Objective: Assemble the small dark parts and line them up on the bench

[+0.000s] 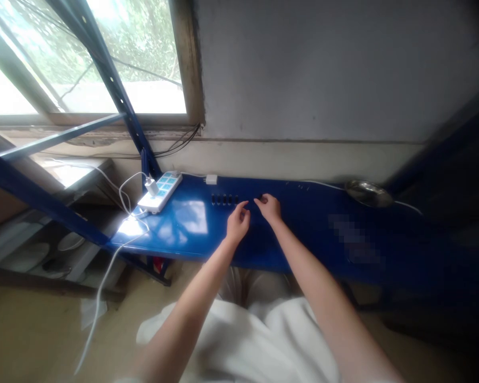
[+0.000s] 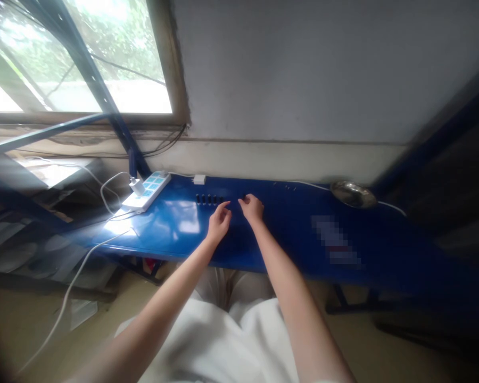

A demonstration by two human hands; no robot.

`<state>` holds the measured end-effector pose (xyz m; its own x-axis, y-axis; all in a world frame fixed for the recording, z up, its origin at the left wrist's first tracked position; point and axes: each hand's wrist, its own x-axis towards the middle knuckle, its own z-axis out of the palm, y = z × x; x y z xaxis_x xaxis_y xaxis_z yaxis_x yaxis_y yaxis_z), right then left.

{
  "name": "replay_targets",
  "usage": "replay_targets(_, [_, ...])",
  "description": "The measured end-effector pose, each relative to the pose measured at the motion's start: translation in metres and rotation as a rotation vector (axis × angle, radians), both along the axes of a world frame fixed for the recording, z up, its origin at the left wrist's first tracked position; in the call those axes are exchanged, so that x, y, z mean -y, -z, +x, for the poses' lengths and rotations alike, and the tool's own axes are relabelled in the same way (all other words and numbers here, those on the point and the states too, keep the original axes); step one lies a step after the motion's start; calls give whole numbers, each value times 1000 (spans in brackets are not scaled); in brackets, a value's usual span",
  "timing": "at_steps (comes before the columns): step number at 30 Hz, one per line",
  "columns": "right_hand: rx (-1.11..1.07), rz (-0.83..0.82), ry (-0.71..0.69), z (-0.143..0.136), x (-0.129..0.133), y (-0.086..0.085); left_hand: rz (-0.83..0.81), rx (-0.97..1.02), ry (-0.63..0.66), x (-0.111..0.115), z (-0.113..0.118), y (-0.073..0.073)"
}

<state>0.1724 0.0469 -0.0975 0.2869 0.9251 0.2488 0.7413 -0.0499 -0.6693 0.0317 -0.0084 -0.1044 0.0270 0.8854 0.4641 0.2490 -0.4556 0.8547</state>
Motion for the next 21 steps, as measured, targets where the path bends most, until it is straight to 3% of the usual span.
replay_targets(3, [82,19,-15,-7,19,2,61,-64,47,0,1,0])
replay_targets(10, [345,253,-124,-14,41,18,113,-254,89,-3,2,4])
replay_targets(21, [330,337,-305,-16,36,28,33,-151,-127,-10,3,15])
